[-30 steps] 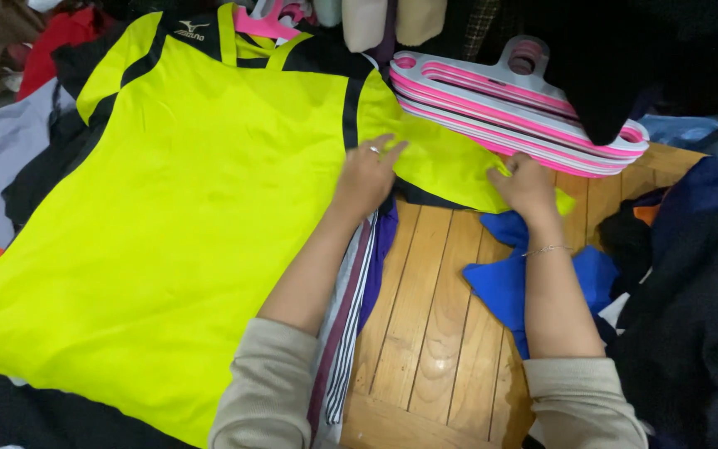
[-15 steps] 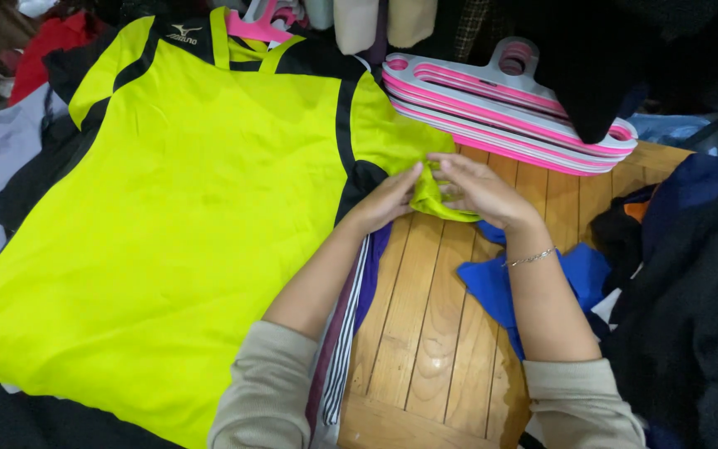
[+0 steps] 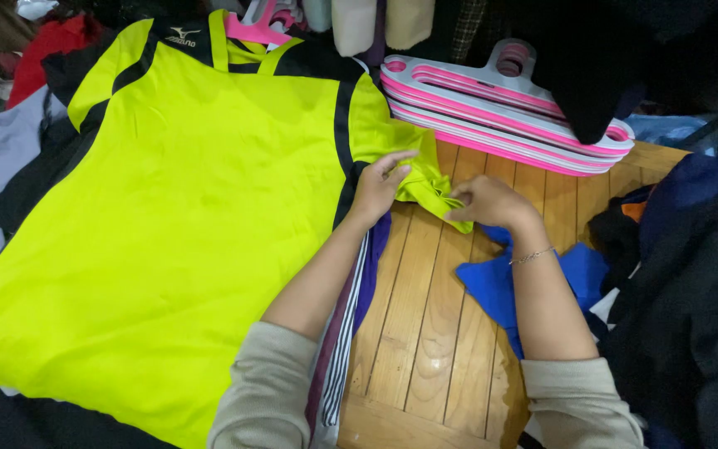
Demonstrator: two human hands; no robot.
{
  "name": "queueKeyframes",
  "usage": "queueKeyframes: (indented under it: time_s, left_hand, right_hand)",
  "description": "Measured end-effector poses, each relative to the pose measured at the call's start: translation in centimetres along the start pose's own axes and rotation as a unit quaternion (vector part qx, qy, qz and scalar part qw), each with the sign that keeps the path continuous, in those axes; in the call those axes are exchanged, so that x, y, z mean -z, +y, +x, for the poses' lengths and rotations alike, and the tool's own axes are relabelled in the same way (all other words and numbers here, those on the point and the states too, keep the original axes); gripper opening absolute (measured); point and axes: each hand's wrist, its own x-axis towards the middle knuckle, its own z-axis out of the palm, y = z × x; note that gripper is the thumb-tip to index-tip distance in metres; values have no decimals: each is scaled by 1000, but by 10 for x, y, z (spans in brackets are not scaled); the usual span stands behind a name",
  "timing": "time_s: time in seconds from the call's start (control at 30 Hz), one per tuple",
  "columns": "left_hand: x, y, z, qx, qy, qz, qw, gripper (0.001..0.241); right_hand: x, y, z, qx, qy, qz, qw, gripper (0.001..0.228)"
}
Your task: The person folds a neon yellow and black sports jersey and places it on a pile. They then pick up a black t-shirt, fold it, and place it on top of the yellow jersey. Finally, they pick up another black t-shirt and begin folding it.
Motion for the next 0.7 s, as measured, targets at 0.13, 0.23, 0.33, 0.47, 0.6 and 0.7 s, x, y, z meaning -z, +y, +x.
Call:
queueKeyframes:
  time_s: [0.13,0.23,0.33,0.47,0.6,0.7]
  left_hand:
    - [-3,-20,-3,-73,-27,187,979,28]
    - [-5,7,-19,-84,-1,301,950,28]
    - [-8,45,-36,-233,44,484,842,51]
    - [-24,55,-35,-86,-76,136,984,51]
    - [-10,120,-53,169,-114,-227,952,105]
    - [-10,-48,17,190,90,-204,956,70]
  right_hand:
    - [-12,27,17,11,184,-35,982,25]
    - [-3,9,7,-25,324,-22,946,23]
    - [6,-14,-5,-57,343,60,936,20]
    - [5,-41,-10,62,331,222,915,15]
    - [8,-81,-33,329,127,314,881,19]
    - [3,-96,-39,304,137,362,870,18]
